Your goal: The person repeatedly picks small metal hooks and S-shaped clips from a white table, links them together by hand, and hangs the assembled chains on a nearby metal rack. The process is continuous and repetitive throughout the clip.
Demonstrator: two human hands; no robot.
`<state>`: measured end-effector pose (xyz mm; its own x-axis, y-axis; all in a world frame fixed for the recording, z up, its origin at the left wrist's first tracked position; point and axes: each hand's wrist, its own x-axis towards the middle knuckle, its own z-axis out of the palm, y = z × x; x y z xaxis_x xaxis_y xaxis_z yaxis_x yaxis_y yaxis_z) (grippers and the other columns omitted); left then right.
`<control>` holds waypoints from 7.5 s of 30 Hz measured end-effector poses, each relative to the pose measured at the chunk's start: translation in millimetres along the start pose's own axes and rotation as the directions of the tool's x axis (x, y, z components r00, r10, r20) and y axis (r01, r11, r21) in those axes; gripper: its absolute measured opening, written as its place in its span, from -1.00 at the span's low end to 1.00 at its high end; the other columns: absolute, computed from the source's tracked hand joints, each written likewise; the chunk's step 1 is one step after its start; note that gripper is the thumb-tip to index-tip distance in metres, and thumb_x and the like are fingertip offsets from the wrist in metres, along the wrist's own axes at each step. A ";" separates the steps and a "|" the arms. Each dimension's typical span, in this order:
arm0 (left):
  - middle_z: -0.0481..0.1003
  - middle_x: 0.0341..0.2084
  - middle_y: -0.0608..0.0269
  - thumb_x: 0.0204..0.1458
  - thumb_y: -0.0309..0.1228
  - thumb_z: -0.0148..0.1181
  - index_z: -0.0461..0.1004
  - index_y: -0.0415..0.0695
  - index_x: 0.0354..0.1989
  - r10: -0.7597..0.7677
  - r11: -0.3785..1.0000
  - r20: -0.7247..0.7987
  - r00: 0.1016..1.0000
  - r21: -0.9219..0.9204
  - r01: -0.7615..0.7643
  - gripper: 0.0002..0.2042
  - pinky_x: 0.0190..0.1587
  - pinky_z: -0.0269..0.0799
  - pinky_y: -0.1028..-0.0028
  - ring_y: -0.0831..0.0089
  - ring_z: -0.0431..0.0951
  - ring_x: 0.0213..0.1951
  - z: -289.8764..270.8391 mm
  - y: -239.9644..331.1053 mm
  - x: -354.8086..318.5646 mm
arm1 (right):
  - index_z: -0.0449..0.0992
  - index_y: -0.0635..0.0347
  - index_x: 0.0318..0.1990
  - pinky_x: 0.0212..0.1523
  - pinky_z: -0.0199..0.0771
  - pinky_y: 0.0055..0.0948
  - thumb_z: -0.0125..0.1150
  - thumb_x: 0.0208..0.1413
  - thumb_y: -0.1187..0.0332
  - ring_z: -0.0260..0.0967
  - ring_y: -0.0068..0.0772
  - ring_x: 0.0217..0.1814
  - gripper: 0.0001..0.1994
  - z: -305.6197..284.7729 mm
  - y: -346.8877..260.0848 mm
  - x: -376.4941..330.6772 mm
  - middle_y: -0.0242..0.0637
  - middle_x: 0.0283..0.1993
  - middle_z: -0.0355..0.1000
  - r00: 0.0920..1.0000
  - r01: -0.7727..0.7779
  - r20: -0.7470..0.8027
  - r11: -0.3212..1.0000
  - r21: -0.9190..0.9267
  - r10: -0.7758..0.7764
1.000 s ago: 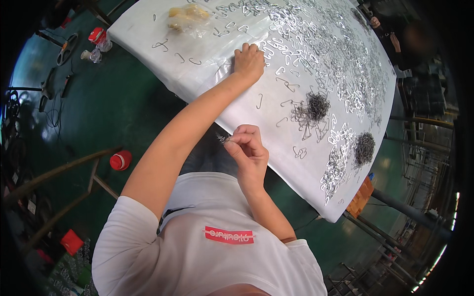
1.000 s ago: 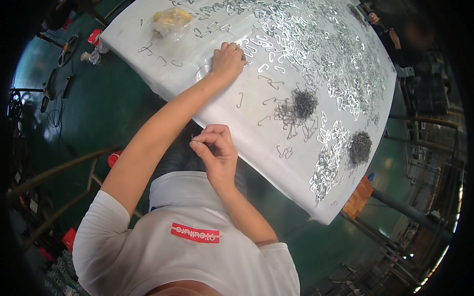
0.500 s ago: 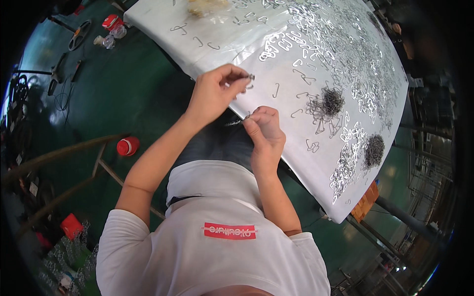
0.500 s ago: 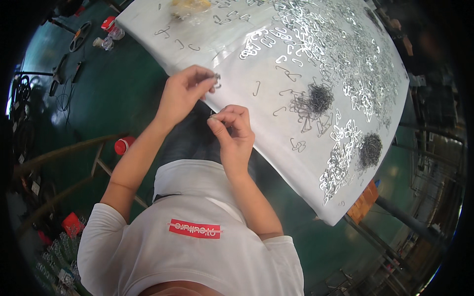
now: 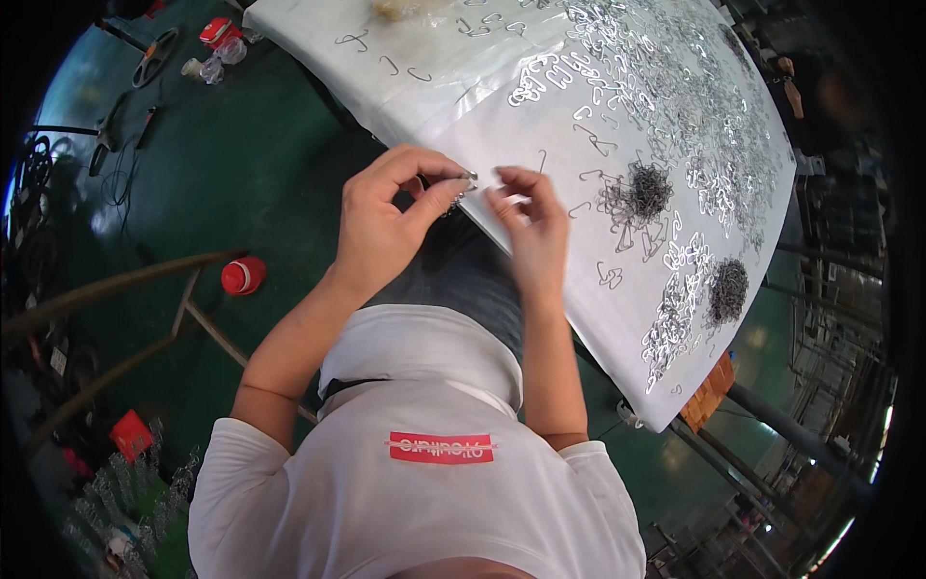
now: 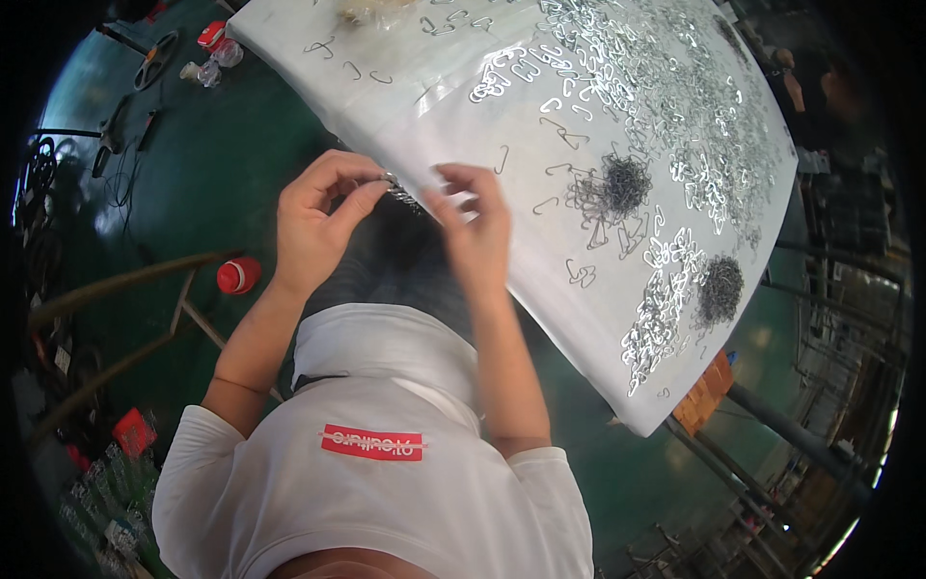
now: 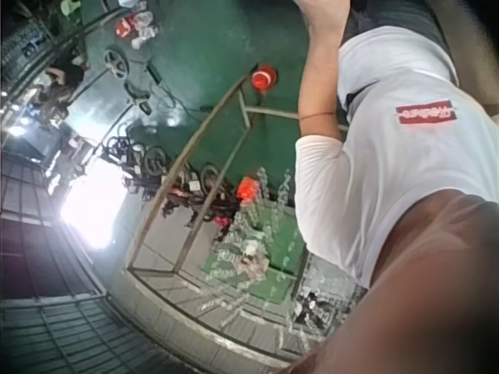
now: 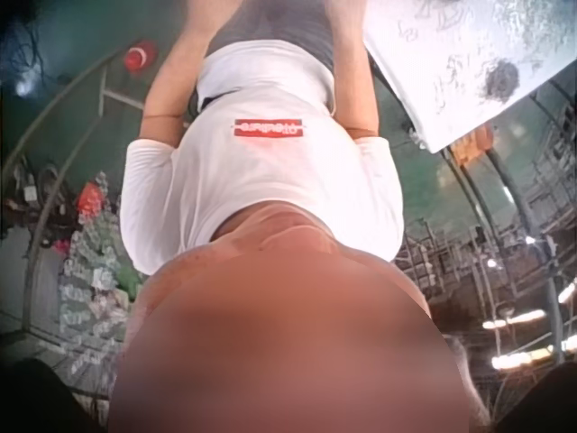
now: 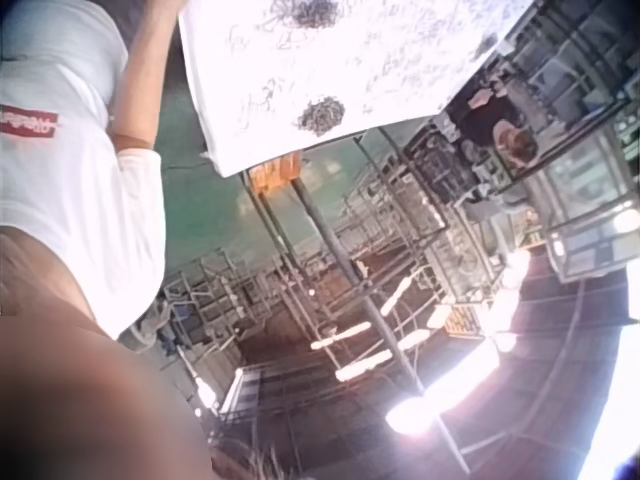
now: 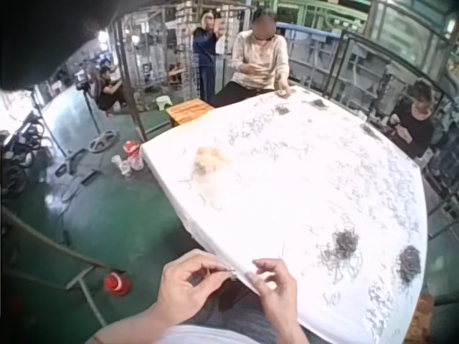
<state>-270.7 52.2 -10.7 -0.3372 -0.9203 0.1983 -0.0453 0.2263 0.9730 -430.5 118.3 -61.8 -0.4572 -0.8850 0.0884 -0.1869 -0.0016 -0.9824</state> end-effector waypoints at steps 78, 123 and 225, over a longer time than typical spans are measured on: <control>0.57 -0.37 0.15 0.08 -0.41 0.10 0.55 -0.14 -0.23 -0.145 0.771 -0.954 -0.263 -0.275 0.574 -0.84 -0.24 0.47 0.38 0.30 0.58 -0.34 -299.5 -17.5 -234.5 | 0.50 0.26 -0.22 -0.48 0.12 -0.68 0.23 0.15 0.38 0.22 -0.69 -0.46 -0.86 624.0 -447.1 -153.5 -0.42 -0.33 0.44 -0.416 -0.493 0.727 0.808 0.324 -0.546; 0.56 -0.19 -0.03 -0.06 -0.20 0.12 0.61 -0.09 -0.17 -0.451 0.360 0.046 -0.892 -0.905 -0.228 -0.66 0.01 0.45 0.30 0.14 0.55 -0.05 -105.7 -291.0 -222.8 | 0.46 0.28 -0.05 -0.53 0.34 -0.72 0.34 0.05 0.41 0.53 -0.56 -0.30 -0.68 785.8 -690.3 -412.5 -0.32 -0.22 0.55 -0.705 -0.707 -0.115 0.681 0.193 -0.700; 0.52 -0.39 0.12 -0.04 -0.39 0.25 0.59 -0.14 -0.34 0.132 0.856 0.105 0.986 0.490 -0.167 -0.88 -0.15 0.42 0.32 0.19 0.52 -0.26 113.6 -139.1 183.4 | 0.59 0.22 -0.38 -0.33 0.39 -0.49 0.37 -0.19 0.58 0.40 -0.42 -0.34 -0.85 -80.7 -159.4 -12.6 -0.25 -0.27 0.37 0.941 0.337 0.078 0.931 -0.139 -0.329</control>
<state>-433.0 -111.8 -123.1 -0.4372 -0.8437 0.3114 -0.4432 0.5034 0.7417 -465.2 167.3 106.9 -0.3007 -0.8687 0.3935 -0.4488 -0.2351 -0.8621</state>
